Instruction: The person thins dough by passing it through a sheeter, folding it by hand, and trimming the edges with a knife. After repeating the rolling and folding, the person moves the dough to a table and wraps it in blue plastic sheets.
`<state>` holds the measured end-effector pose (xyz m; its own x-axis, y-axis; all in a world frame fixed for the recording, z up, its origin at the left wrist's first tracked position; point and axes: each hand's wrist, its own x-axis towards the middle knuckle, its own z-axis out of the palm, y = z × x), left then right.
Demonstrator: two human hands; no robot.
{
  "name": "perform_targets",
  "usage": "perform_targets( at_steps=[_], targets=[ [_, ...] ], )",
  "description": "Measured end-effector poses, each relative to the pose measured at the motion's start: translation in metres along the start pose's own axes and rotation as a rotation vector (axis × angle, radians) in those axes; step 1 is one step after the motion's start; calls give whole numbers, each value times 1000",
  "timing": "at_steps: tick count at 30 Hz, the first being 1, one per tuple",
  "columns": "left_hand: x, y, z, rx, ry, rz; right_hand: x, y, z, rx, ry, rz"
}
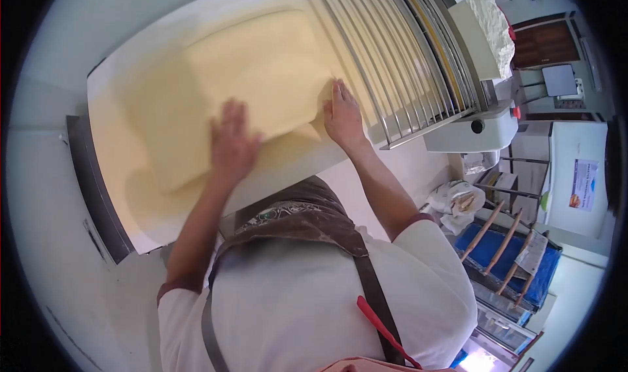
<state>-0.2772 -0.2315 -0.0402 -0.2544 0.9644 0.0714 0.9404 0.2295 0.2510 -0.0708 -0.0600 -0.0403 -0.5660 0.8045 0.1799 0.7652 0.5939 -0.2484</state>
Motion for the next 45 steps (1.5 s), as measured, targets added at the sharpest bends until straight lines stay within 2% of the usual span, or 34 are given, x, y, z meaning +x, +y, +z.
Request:
perform_targets(
  at_steps=[1, 2, 3, 6, 9, 12, 15, 18, 21, 24, 27, 30, 32, 33, 35, 36, 37, 39, 40, 41, 45],
  targets=[
    [17, 28, 3, -109, 38, 62, 0, 6, -3, 110, -19, 33],
    [36, 54, 2, -63, -1, 112, 1, 11, -7, 221, -42, 63],
    [54, 75, 7, -28, -44, 126, 8, 6, -16, 236, 55, 54],
    [88, 109, 19, -8, -55, 66, 36, 21, -26, 551, -108, 344],
    [93, 114, 18, -34, -93, 40, 63, 40, -29, 580, -429, 325],
    [95, 121, 14, 29, -161, -25, 46, 19, -26, 329, -176, 146],
    [108, 137, 24, -29, -98, -100, 59, 29, -52, 474, -289, 122],
    [118, 150, 23, 73, -206, -131, 36, 50, -7, 468, -20, 163],
    [118, 144, 24, 34, -193, -114, 32, 50, 10, 462, 384, 58],
    [121, 143, 23, 2, -185, -114, 25, 44, 24, 844, 208, 112],
    [123, 144, 21, -11, -208, -140, 26, 44, 27, 889, 144, 128],
    [118, 138, 16, -70, -203, -118, 27, 47, 9, 887, -55, 173],
    [130, 143, 26, -201, -46, -140, 9, 50, -8, 814, -16, 132],
    [134, 148, 33, -269, 25, -164, 0, 61, -58, 888, -131, -10],
    [155, 169, 55, -35, 45, -262, -11, 108, -188, 1101, -316, -229],
    [166, 177, 68, 84, 45, -317, -20, 153, -240, 1096, -230, -319],
    [172, 179, 73, 117, 52, -324, -36, 214, -289, 955, 23, -347],
    [171, 184, 71, 193, 61, -343, -61, 351, -366, 479, 589, -117],
    [176, 182, 71, 207, 60, -348, -62, 413, -384, 355, 683, 0],
    [178, 181, 73, 219, 70, -360, -56, 467, -387, 372, 643, 67],
    [171, 203, 84, 244, 115, -484, 14, 599, -311, 712, 71, 322]
  ],
)
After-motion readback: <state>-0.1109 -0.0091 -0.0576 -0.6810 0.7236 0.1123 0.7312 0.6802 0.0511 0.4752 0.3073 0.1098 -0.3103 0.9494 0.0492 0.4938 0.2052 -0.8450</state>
